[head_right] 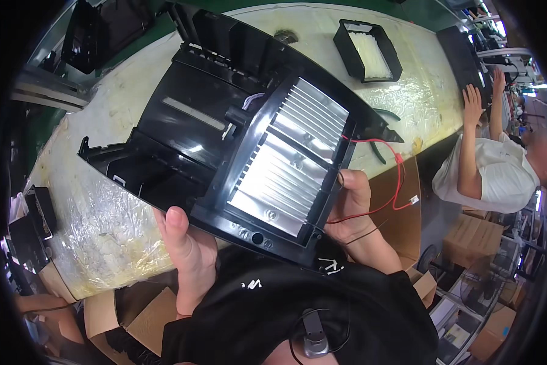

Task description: Assembling electronic fan units into plastic housings using zip ties and pliers on a factory assembly line.

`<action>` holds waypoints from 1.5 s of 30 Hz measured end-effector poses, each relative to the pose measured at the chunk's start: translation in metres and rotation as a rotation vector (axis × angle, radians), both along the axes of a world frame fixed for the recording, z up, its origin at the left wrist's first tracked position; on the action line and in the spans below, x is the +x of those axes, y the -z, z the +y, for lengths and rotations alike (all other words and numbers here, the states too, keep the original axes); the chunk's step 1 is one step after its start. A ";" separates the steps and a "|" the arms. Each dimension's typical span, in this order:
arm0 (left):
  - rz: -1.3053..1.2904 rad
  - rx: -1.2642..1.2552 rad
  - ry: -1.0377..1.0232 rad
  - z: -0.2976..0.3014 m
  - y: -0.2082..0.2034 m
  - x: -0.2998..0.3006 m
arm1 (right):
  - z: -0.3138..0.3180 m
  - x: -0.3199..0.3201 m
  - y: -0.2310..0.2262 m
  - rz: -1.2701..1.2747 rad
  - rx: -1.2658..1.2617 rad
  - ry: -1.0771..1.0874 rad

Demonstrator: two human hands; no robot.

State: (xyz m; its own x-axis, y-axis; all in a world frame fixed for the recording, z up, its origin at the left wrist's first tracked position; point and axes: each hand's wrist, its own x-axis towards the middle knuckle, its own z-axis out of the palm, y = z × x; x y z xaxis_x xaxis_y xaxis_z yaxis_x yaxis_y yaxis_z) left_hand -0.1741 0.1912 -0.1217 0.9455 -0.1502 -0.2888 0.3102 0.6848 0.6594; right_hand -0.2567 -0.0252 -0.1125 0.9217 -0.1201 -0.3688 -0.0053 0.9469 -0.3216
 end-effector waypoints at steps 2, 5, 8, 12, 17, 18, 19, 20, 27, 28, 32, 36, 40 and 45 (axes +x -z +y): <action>-0.007 0.004 -0.011 0.002 0.004 0.000 | -0.002 -0.002 0.010 -0.015 0.059 0.001; -0.004 -0.020 -0.005 -0.001 0.006 0.003 | -0.007 0.002 0.015 0.046 -0.010 0.044; 0.005 -0.026 0.003 -0.004 -0.002 0.003 | -0.014 -0.001 0.022 0.151 -0.154 0.078; 0.004 0.032 0.001 0.000 0.010 0.004 | -0.010 0.008 0.021 0.051 -0.062 0.008; -0.046 0.154 0.009 -0.010 0.000 0.014 | -0.010 0.015 0.024 0.043 -0.198 0.020; -0.083 0.105 0.062 -0.010 0.005 0.019 | -0.011 0.014 0.026 0.029 -0.197 0.023; -0.100 0.104 0.064 -0.010 0.005 0.019 | -0.012 0.013 0.027 0.010 -0.225 0.011; -0.047 0.099 0.111 -0.010 0.003 0.020 | -0.014 0.011 0.025 -0.012 -0.255 0.000; -0.055 0.429 0.143 0.002 0.015 -0.021 | -0.103 -0.065 -0.025 -0.105 -1.378 -0.859; -0.157 0.447 0.233 0.011 0.016 -0.037 | -0.121 -0.079 -0.069 0.176 -1.301 -0.743; -0.265 0.296 0.481 -0.013 0.001 -0.062 | -0.165 -0.022 -0.081 0.223 -1.702 -0.278; -0.148 0.344 0.193 -0.052 0.003 -0.059 | -0.132 0.094 -0.035 0.015 -1.026 -0.666; -0.215 0.277 0.011 -0.065 -0.002 -0.041 | -0.109 0.110 -0.040 -0.163 -0.752 -0.678; -0.355 0.171 0.093 -0.104 -0.081 0.069 | -0.152 0.178 -0.100 -0.153 -0.931 -0.405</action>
